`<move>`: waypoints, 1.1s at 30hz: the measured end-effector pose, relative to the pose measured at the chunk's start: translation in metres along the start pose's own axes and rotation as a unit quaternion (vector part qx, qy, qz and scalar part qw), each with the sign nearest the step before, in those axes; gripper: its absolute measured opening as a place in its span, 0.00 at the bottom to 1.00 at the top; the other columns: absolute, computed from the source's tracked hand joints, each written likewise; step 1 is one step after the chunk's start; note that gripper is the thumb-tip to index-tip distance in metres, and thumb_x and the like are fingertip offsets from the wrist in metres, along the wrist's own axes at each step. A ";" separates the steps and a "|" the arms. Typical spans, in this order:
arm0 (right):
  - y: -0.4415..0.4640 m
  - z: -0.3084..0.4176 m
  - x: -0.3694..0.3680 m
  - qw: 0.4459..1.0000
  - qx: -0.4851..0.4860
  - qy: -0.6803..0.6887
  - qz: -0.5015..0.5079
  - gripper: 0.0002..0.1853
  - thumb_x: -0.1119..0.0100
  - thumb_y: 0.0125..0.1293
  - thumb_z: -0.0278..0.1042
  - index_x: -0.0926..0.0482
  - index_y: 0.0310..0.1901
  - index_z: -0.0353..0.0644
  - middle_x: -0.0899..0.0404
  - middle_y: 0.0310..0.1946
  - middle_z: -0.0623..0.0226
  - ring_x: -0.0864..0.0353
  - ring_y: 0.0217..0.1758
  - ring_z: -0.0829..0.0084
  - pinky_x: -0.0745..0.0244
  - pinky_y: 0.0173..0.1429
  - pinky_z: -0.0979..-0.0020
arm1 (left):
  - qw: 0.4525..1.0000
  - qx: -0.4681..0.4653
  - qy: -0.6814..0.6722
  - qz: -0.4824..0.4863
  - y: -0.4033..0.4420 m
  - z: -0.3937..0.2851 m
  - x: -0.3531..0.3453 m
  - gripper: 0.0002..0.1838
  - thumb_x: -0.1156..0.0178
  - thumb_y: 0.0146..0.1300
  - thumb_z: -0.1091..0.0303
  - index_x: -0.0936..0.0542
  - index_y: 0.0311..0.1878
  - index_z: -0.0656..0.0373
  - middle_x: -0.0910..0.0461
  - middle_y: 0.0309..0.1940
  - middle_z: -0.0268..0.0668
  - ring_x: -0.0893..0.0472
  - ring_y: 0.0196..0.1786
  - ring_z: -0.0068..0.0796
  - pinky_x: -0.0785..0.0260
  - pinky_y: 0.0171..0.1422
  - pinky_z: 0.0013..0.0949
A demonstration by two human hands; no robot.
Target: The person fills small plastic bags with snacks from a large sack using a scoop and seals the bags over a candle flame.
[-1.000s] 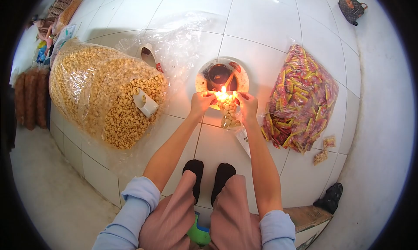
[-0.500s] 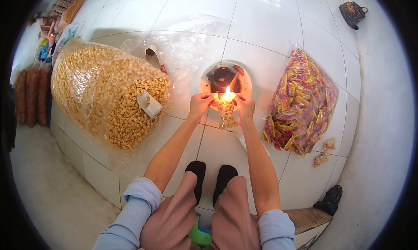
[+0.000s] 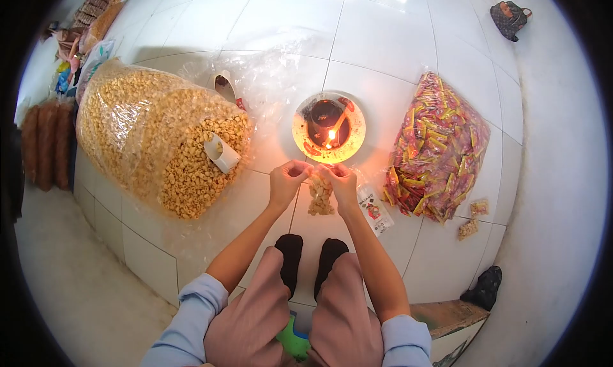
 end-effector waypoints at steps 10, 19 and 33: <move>0.010 -0.007 0.036 0.997 0.019 -0.022 -0.075 0.11 0.40 0.58 0.41 0.23 0.30 0.40 0.23 0.29 0.72 0.28 0.34 0.84 0.37 0.39 0.82 | 1.000 -0.021 -0.006 0.001 -0.001 -0.004 -0.007 0.06 0.38 0.54 0.70 0.19 0.31 0.64 0.20 0.22 0.32 0.24 0.26 0.15 0.31 0.33 0.21; -0.001 0.046 0.013 0.950 0.192 -0.229 0.095 0.11 0.42 0.57 0.42 0.21 0.39 0.46 0.24 0.42 0.74 0.33 0.49 0.77 0.42 0.55 0.73 | 0.996 -0.012 -0.044 0.072 0.009 0.004 -0.013 0.05 0.40 0.56 0.72 0.20 0.32 0.65 0.20 0.26 0.32 0.23 0.30 0.17 0.29 0.39 0.21; 0.019 0.031 0.032 0.943 0.163 -0.256 0.139 0.08 0.40 0.57 0.34 0.22 0.33 0.38 0.21 0.33 0.69 0.27 0.39 0.77 0.31 0.47 0.73 | 0.990 0.021 -0.075 0.117 0.015 0.012 -0.015 0.05 0.41 0.58 0.72 0.21 0.33 0.64 0.21 0.28 0.32 0.23 0.33 0.16 0.30 0.41 0.21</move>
Point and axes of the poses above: each hand's wrist, its own y-axis towards the middle knuckle, its own x-axis out of the back of the hand, z = x × y, the point moved 8 cm from there along y, towards the middle knuckle
